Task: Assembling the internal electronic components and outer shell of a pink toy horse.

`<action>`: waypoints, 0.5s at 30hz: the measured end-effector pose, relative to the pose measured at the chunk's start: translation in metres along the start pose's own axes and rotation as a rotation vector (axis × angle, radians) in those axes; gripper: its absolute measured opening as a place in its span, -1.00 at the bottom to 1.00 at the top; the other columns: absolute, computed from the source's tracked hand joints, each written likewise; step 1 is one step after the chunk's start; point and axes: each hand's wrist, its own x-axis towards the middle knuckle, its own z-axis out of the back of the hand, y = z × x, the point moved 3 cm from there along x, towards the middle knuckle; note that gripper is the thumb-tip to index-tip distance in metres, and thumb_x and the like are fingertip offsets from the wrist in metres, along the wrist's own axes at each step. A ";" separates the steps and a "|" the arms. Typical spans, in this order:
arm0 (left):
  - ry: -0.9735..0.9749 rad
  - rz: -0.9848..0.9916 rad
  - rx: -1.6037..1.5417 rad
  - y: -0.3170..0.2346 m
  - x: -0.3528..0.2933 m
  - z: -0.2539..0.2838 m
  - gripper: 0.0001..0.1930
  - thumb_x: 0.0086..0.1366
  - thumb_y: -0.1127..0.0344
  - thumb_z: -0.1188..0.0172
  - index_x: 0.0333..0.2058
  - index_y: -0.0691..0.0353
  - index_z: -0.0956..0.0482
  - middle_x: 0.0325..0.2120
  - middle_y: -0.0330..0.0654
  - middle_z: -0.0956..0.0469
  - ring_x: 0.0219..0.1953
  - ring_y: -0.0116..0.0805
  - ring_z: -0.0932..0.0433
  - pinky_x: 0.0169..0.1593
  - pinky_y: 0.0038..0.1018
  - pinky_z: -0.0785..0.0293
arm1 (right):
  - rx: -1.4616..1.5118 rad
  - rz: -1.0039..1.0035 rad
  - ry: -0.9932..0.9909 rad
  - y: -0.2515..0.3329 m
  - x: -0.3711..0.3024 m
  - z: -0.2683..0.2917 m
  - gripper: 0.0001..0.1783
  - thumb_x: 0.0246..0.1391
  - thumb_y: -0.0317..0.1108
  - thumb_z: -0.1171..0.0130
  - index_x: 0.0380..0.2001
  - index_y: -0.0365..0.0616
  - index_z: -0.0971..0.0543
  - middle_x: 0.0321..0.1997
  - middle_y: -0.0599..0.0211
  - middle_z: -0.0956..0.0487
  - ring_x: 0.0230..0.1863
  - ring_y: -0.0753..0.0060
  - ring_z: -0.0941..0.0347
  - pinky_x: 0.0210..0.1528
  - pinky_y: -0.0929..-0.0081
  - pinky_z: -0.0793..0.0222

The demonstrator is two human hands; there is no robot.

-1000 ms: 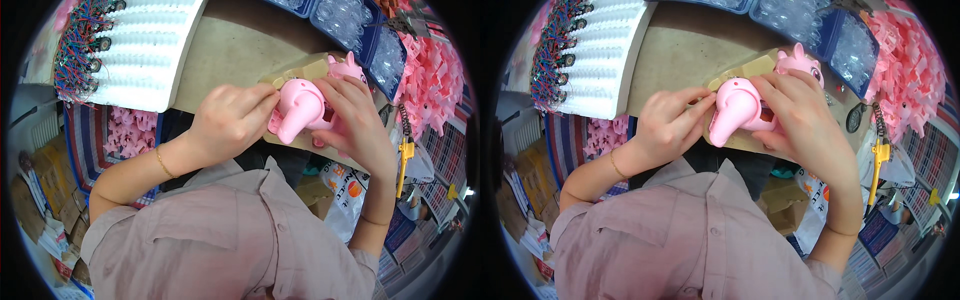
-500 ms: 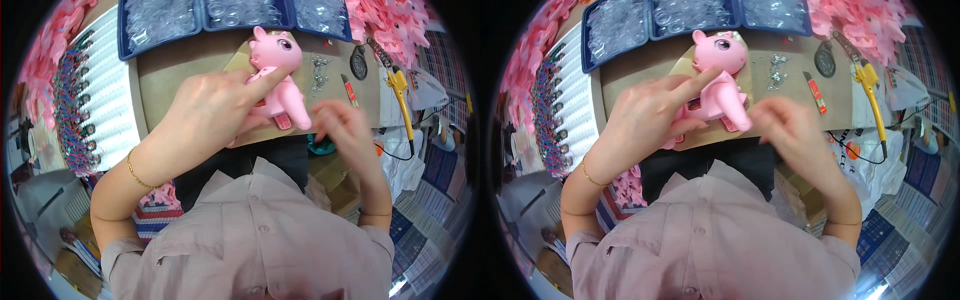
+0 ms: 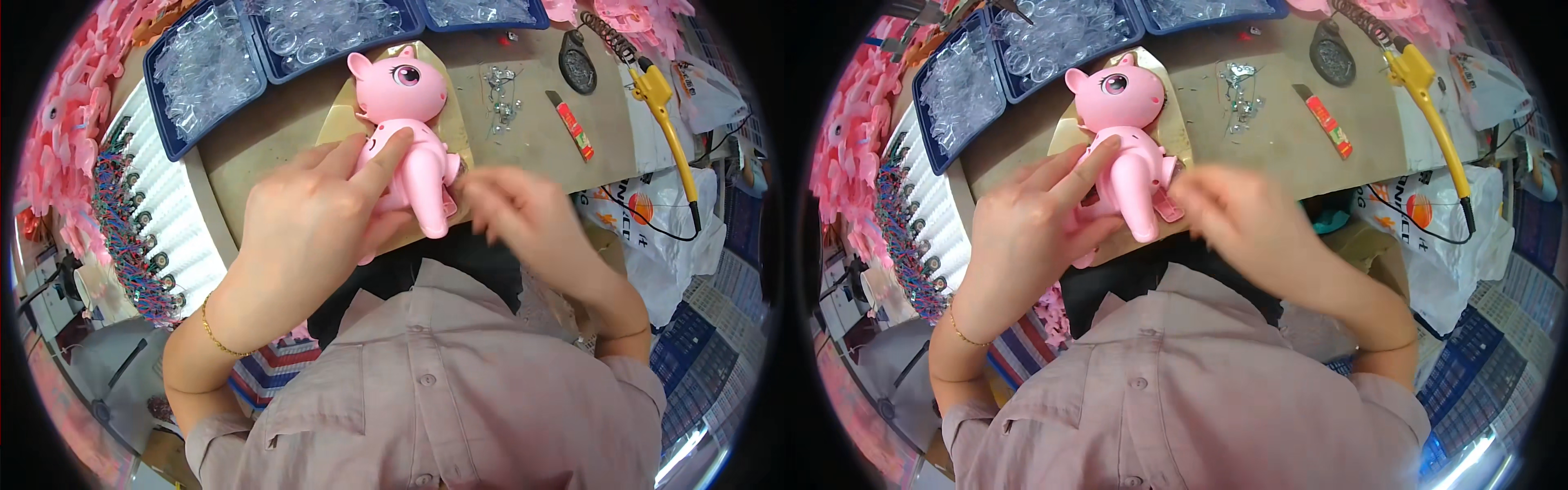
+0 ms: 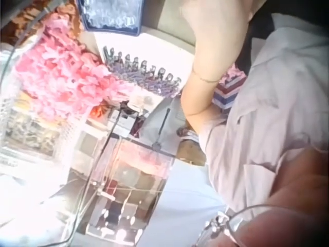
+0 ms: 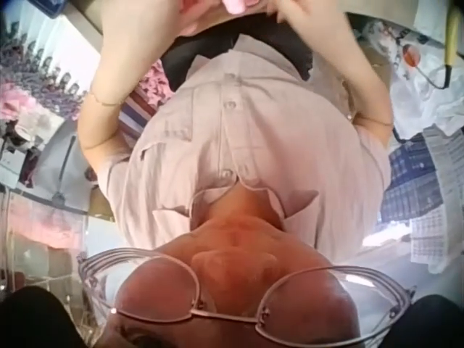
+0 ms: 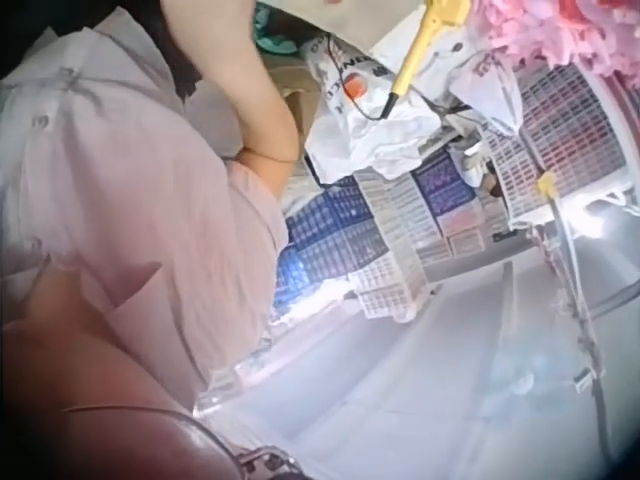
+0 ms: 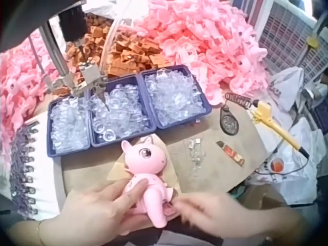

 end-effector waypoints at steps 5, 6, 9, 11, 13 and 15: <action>-0.082 -0.018 0.031 -0.009 -0.002 -0.002 -0.53 0.02 0.14 -0.29 -0.10 0.24 -0.50 -0.43 -0.15 -0.48 -0.39 -0.30 -0.54 -0.42 -0.44 -0.48 | -0.326 0.492 -0.266 0.036 0.077 0.021 -0.70 0.17 -0.26 -0.06 -0.24 -0.30 -0.58 -0.52 0.29 -0.53 -0.49 0.56 -0.44 -0.44 0.54 -0.32; -0.122 -0.039 0.012 -0.006 -0.004 -0.007 -0.53 0.03 0.13 -0.28 -0.10 0.25 -0.50 -0.40 -0.11 -0.47 -0.39 -0.29 -0.52 -0.41 -0.44 -0.48 | -0.427 0.564 -0.313 0.049 0.092 0.017 -0.71 0.14 -0.24 -0.08 -0.27 -0.28 -0.59 -0.50 0.23 -0.53 -0.48 0.47 -0.46 -0.42 0.50 -0.33; -0.203 -0.034 -0.074 -0.002 -0.007 -0.007 -0.52 0.02 0.14 -0.28 -0.09 0.25 -0.50 -0.39 -0.12 -0.47 -0.40 -0.30 -0.51 -0.41 -0.43 -0.48 | -0.572 0.543 -0.270 0.057 0.124 -0.003 -0.72 0.09 -0.22 -0.11 -0.40 -0.25 -0.60 -0.47 0.10 -0.52 -0.46 0.15 -0.46 -0.38 0.36 -0.32; -0.149 0.061 -0.114 0.003 -0.010 -0.010 -0.45 -0.04 0.09 -0.34 -0.03 0.11 -0.51 -0.24 -0.14 -0.50 -0.30 -0.24 -0.54 -0.32 -0.41 -0.51 | -0.706 0.607 -0.290 0.050 0.127 -0.011 -0.71 0.08 -0.22 -0.12 -0.47 -0.27 -0.58 -0.53 0.11 -0.48 -0.47 0.08 -0.42 -0.38 0.30 -0.30; -0.188 0.026 -0.133 0.003 -0.008 -0.010 -0.46 -0.02 0.08 -0.33 -0.03 0.09 -0.51 -0.25 -0.15 -0.50 -0.32 -0.24 -0.52 -0.34 -0.42 -0.50 | -0.698 0.614 -0.278 0.053 0.130 -0.012 -0.71 0.07 -0.22 -0.13 -0.51 -0.28 -0.56 -0.55 0.11 -0.44 -0.47 0.04 -0.39 -0.40 0.28 -0.28; -0.173 0.032 -0.111 0.003 -0.011 -0.010 -0.47 0.01 0.08 -0.31 -0.03 0.10 -0.51 -0.27 -0.14 -0.49 -0.36 -0.27 -0.51 -0.37 -0.44 -0.50 | -0.697 0.565 -0.191 0.058 0.133 -0.013 -0.72 0.07 -0.24 -0.13 -0.51 -0.28 -0.56 -0.54 0.08 -0.44 -0.48 0.04 -0.38 -0.40 0.28 -0.27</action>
